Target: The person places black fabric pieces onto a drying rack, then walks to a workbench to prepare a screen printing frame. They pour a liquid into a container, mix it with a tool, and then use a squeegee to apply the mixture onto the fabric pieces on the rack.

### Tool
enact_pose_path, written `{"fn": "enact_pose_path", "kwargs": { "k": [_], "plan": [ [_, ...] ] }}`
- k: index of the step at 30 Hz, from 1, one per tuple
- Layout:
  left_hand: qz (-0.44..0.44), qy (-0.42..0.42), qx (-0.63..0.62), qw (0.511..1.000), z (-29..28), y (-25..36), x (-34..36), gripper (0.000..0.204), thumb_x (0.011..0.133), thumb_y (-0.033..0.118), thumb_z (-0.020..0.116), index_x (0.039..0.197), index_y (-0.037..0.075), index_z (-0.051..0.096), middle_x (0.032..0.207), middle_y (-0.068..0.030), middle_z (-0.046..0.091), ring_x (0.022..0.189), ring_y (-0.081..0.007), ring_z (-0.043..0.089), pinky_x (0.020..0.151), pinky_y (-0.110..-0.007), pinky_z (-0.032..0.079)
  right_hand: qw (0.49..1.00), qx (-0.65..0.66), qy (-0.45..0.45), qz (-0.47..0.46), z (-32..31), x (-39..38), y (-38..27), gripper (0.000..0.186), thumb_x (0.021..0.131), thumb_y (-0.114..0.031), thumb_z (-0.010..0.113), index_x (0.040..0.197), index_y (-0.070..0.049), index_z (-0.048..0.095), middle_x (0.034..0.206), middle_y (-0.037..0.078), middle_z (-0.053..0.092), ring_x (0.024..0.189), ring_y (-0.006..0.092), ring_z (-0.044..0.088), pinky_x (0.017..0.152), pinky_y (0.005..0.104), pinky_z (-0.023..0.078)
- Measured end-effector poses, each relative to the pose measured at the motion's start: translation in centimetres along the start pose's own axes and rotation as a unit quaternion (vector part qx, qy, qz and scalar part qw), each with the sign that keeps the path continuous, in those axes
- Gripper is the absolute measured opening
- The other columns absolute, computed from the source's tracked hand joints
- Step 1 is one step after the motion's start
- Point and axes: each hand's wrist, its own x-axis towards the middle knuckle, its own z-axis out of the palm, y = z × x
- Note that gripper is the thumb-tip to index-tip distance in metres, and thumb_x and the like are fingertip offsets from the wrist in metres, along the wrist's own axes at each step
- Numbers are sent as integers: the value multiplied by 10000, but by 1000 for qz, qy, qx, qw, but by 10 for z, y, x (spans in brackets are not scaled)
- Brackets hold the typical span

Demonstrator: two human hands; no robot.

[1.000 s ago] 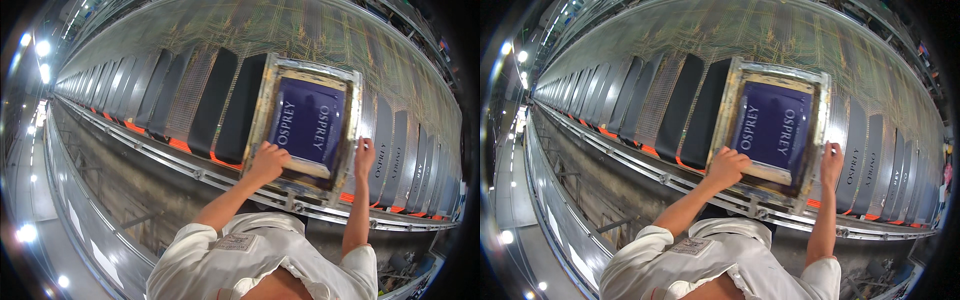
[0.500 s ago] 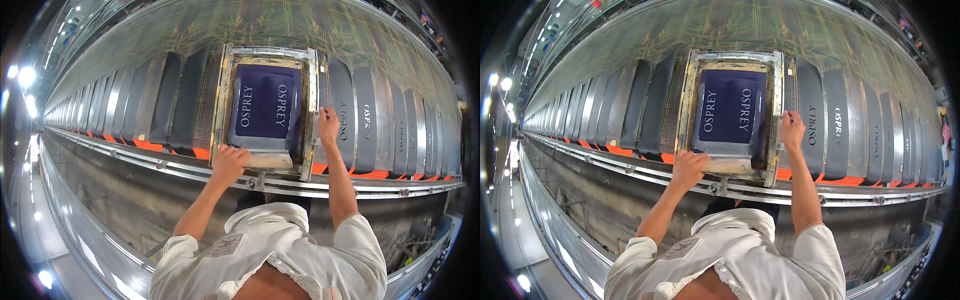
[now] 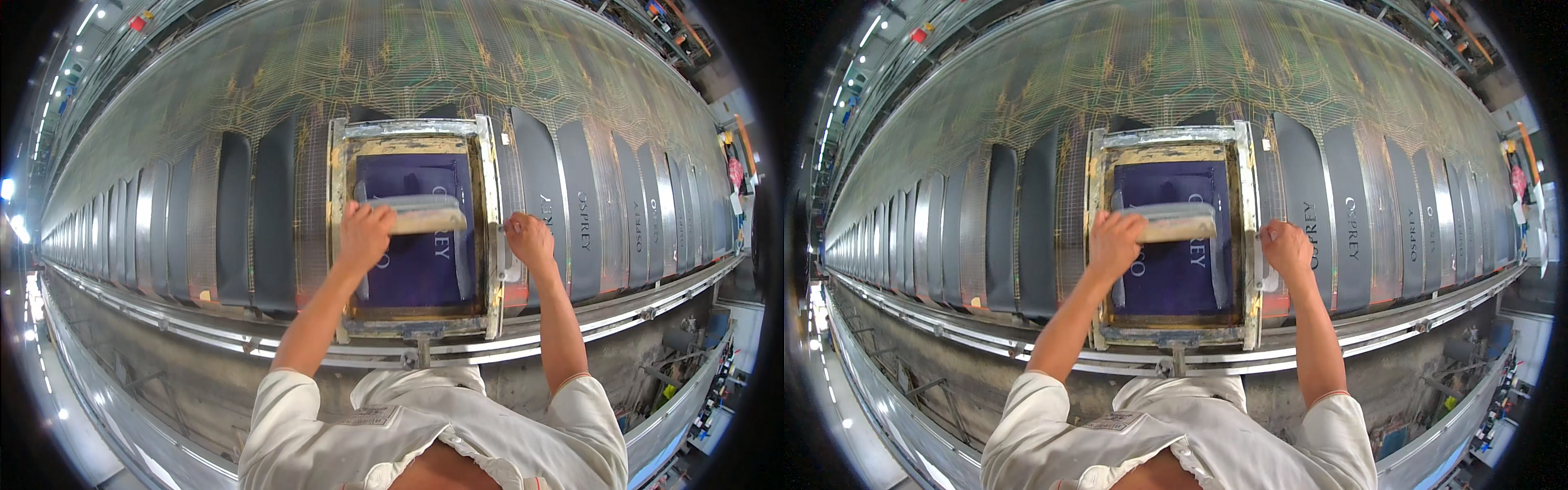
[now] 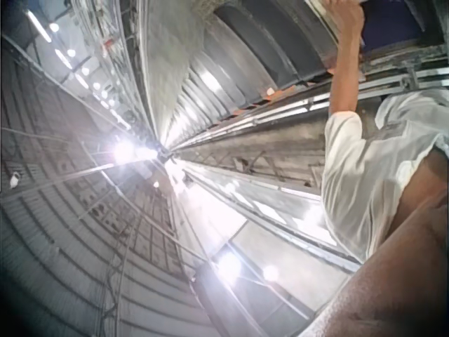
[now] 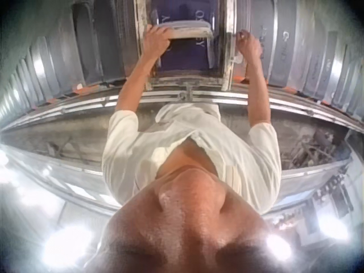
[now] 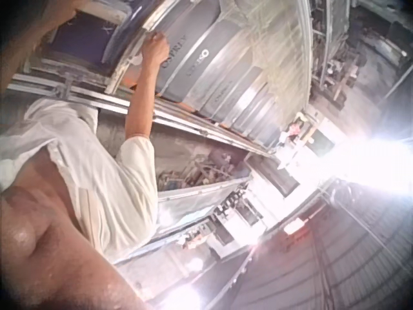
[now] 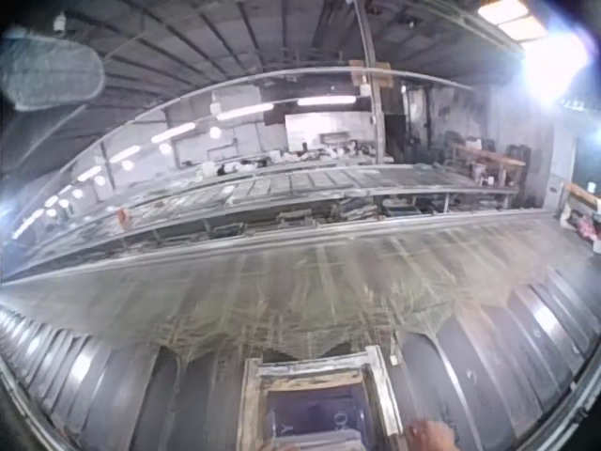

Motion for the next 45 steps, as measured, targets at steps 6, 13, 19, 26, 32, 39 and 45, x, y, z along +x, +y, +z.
{"fn": "enact_pose_path", "kwargs": {
  "k": [6,13,19,26,32,39,45],
  "plan": [
    [-51,-139,-39,988,-20,-36,96,191,712,232,833,869,158,754,867,-15,726,813,-224,661,854,-406,418,951,200,-7,-237,-55,70,-82,458,840,-472,774,980,-37,738,953,165,718,933,372,669,865,469,524],
    [-58,-181,-57,980,-9,-58,136,253,732,346,840,863,147,753,737,-79,693,775,-282,665,861,-442,428,945,-52,-72,-314,-13,131,-133,344,781,-379,823,928,-77,748,881,140,716,964,335,661,978,440,458],
    [-64,-204,-53,975,-13,-16,65,142,757,244,812,867,175,753,804,-41,713,806,-262,675,848,-432,432,937,-13,-68,-341,11,58,-102,261,702,-171,845,909,-56,734,850,109,696,924,311,654,940,427,469],
    [-64,-168,-93,979,-48,67,-80,322,654,141,819,970,151,756,957,31,729,811,-198,648,858,-374,420,926,29,-37,-375,22,-96,-73,238,665,-192,857,862,-117,748,803,80,661,898,256,627,936,388,439],
    [-42,-171,-54,983,-34,17,2,196,730,220,829,898,158,750,846,-12,724,795,-219,678,847,-406,435,929,-37,-57,-364,0,-7,-95,243,743,-291,842,887,-116,754,778,84,665,881,267,633,893,391,454],
    [-62,-213,-19,975,-8,-62,143,278,741,365,841,901,157,751,829,-83,726,855,-301,689,932,-454,451,945,-77,-116,-296,-18,143,-131,327,789,-400,821,926,-110,755,861,112,723,940,312,676,953,436,483],
    [-41,-177,-15,983,5,-66,132,291,743,375,840,861,129,738,778,-82,720,804,-299,698,877,-435,467,950,-15,-92,-299,-5,136,-128,340,756,-290,846,930,-19,736,825,213,704,823,403,681,770,474,542]
  ]
}}
